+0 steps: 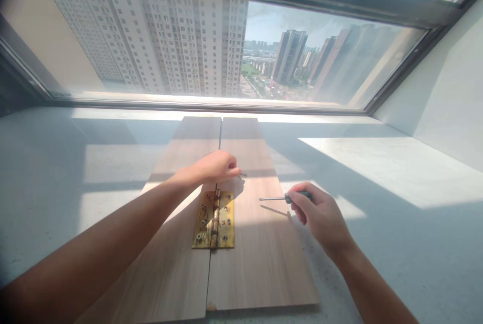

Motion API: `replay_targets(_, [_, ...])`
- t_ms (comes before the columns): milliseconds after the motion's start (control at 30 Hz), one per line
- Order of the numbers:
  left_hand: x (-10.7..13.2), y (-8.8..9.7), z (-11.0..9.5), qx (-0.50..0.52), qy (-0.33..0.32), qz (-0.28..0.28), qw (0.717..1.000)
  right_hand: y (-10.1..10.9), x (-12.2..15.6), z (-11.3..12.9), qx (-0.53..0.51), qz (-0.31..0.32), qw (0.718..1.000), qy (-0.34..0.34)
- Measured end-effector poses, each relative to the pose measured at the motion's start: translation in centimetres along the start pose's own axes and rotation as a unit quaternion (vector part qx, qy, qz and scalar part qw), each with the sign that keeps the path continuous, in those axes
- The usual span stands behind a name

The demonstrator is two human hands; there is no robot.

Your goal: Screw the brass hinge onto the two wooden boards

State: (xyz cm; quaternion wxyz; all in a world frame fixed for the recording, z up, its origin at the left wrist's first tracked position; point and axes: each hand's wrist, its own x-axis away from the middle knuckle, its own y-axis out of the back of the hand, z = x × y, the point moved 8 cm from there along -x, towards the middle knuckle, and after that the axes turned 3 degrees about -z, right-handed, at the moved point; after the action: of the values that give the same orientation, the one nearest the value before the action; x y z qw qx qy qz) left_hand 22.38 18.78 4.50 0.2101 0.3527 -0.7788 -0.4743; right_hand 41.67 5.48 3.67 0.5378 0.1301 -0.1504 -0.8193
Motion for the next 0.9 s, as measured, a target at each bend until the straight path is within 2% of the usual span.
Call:
replay_targets(100, [0.0, 0.1, 0.8, -0.002, 0.035, -0.012, 0.999, 0.0, 0.3, -0.2, 0.0, 0.003, 1.0, 0.007])
replay_targets(200, [2.0, 1.5, 1.8, 0.001, 0.056, -0.037, 0.998, 0.1, 0.4, -0.2, -0.001, -0.01, 1.0, 0.013])
replay_targets(300, [5.9, 3.9, 3.2, 0.045, 0.031, -0.097, 0.994, 0.3, 0.4, -0.5, -0.001, -0.03, 0.999, 0.013])
replay_targets(400, [11.0, 5.3, 6.1, 0.065, 0.051, -0.156, 0.984, 0.2, 0.3, -0.7, -0.033, -0.045, 0.998, 0.012])
replay_targets(533, [17.0, 4.2, 9.4, 0.131, 0.137, -0.199, 0.962, -0.4, 0.4, -0.8, -0.093, -0.033, 0.995, -0.022])
replay_targets(600, [18.7, 3.2, 9.3, 0.162, 0.131, -0.217, 0.954, -0.9, 0.4, -0.7, -0.098, -0.026, 0.994, -0.038])
replay_targets(733, [19.8, 1.3, 8.6, 0.228, 0.136, -0.232, 0.936, -1.4, 0.6, -1.1, -0.124, -0.046, 0.99, -0.045])
replay_targets(900, [19.6, 0.5, 8.6, 0.26, 0.122, -0.226, 0.931, -2.7, 0.4, -3.1, -0.182, -0.037, 0.979, -0.083])
